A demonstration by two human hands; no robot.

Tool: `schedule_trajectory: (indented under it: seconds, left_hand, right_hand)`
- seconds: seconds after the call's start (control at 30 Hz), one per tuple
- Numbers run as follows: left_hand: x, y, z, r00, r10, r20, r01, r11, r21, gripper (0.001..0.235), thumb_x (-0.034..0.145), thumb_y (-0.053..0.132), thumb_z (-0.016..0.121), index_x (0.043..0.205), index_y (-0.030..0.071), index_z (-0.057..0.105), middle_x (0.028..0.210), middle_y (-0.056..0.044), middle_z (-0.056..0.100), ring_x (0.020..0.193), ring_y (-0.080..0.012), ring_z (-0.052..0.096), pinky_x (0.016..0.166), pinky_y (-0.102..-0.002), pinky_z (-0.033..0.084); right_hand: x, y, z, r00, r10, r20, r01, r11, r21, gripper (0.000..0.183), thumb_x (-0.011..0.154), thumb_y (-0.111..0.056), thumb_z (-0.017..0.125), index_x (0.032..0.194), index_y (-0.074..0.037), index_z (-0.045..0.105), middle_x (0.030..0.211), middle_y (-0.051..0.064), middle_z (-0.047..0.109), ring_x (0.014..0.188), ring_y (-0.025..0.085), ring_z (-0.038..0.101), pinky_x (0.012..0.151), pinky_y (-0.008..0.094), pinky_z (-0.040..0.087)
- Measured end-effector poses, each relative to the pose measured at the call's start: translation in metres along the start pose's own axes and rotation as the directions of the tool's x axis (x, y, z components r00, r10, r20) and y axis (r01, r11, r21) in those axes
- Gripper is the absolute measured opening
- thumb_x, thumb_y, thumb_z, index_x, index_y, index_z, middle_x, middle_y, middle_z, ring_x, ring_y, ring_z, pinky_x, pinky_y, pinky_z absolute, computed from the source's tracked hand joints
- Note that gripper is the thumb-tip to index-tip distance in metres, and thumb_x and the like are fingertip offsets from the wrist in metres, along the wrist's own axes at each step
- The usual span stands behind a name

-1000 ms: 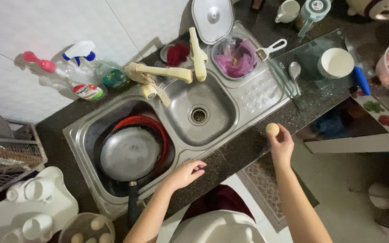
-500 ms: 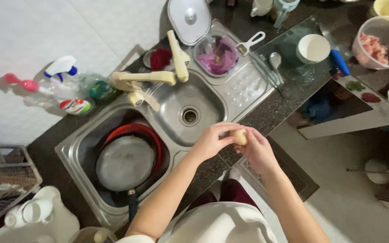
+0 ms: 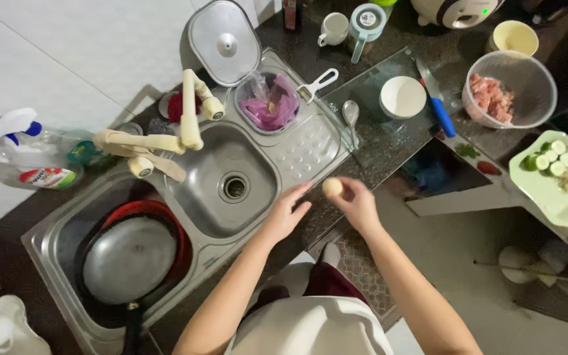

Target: The person washes eggs in a bowl under running water, then cracks several eggs into a small bowl. They also use chopsticks to transfer okra from a pot to a plate with sliced cucumbers and bean sprouts.

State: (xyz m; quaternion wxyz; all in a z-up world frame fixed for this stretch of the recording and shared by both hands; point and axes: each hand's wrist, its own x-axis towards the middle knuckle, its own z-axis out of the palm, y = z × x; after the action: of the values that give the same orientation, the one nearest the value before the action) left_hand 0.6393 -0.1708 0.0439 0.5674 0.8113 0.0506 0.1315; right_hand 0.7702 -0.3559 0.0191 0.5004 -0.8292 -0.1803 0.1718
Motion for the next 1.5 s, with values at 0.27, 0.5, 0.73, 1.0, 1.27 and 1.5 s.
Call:
schedule_trajectory:
  seconds: [0.27, 0.5, 0.73, 1.0, 1.27, 1.5]
  left_hand:
    - [0.001, -0.017, 0.023, 0.931, -0.322, -0.173, 0.292, 0.939, -0.18, 0.035, 0.102, 0.007, 0.058, 0.136, 0.003, 0.06, 0.125, -0.01, 0.071, 0.117, -0.0191, 0.068, 0.099, -0.033, 0.053]
    - [-0.002, -0.014, 0.046, 0.905, -0.331, -0.268, 0.283, 0.938, -0.2, 0.027, 0.102, 0.003, 0.058, 0.129, 0.001, 0.064, 0.115, -0.01, 0.074, 0.107, -0.0167, 0.07, 0.094, -0.03, 0.056]
    - [0.051, 0.042, 0.05, 0.961, -0.188, -0.202, 0.149, 0.969, -0.196, 0.034, 0.1, 0.003, 0.062, 0.134, 0.006, 0.065, 0.13, -0.01, 0.066, 0.116, -0.0184, 0.067, 0.094, -0.031, 0.058]
    - [0.115, 0.106, 0.023, 0.988, -0.123, -0.095, 0.121, 0.992, -0.026, 0.036, 0.088, 0.011, 0.077, 0.123, 0.009, 0.074, 0.123, -0.009, 0.072, 0.105, -0.0178, 0.074, 0.08, -0.03, 0.067]
    - [0.141, 0.126, -0.01, 0.999, -0.026, 0.041, 0.024, 0.999, 0.028, 0.039, 0.085, 0.01, 0.081, 0.123, 0.008, 0.072, 0.128, -0.008, 0.07, 0.11, -0.0197, 0.073, 0.083, -0.031, 0.066]
    - [0.159, 0.142, -0.016, 0.999, -0.004, 0.043, 0.005, 1.0, -0.027, 0.038, 0.086, 0.005, 0.079, 0.123, 0.008, 0.073, 0.124, -0.008, 0.069, 0.111, -0.0198, 0.073, 0.088, -0.032, 0.063]
  right_hand:
    - [0.025, 0.056, -0.012, 0.874, -0.468, -0.131, 0.374, 0.82, -0.434, 0.058, 0.075, -0.021, 0.089, 0.128, -0.013, 0.066, 0.119, 0.008, 0.069, 0.113, 0.03, 0.061, 0.096, 0.045, 0.038]
    - [0.034, 0.065, -0.017, 0.953, -0.295, -0.067, 0.272, 0.933, -0.235, 0.053, 0.079, -0.022, 0.088, 0.127, -0.01, 0.067, 0.11, 0.008, 0.07, 0.102, 0.024, 0.063, 0.097, 0.044, 0.039]
    - [0.042, 0.025, -0.047, 0.979, -0.043, 0.201, -0.084, 0.81, 0.581, 0.033, 0.1, -0.014, 0.065, 0.129, 0.002, 0.06, 0.117, 0.006, 0.072, 0.105, 0.011, 0.068, 0.09, 0.025, 0.055]
    - [0.054, -0.029, -0.067, 0.971, -0.067, 0.23, -0.076, 0.825, 0.56, 0.042, 0.102, -0.017, 0.06, 0.14, 0.0, 0.06, 0.12, 0.003, 0.071, 0.102, 0.01, 0.066, 0.088, 0.024, 0.055]
    - [0.064, -0.069, -0.084, 0.967, -0.202, 0.154, 0.138, 0.927, 0.35, 0.054, 0.088, -0.012, 0.08, 0.137, -0.001, 0.062, 0.114, 0.005, 0.073, 0.099, 0.009, 0.066, 0.087, 0.025, 0.054]
    - [0.08, -0.097, -0.1, 0.957, -0.268, 0.115, 0.248, 0.955, 0.164, 0.055, 0.084, -0.018, 0.083, 0.134, -0.001, 0.066, 0.107, 0.007, 0.077, 0.096, 0.012, 0.069, 0.088, 0.028, 0.055]
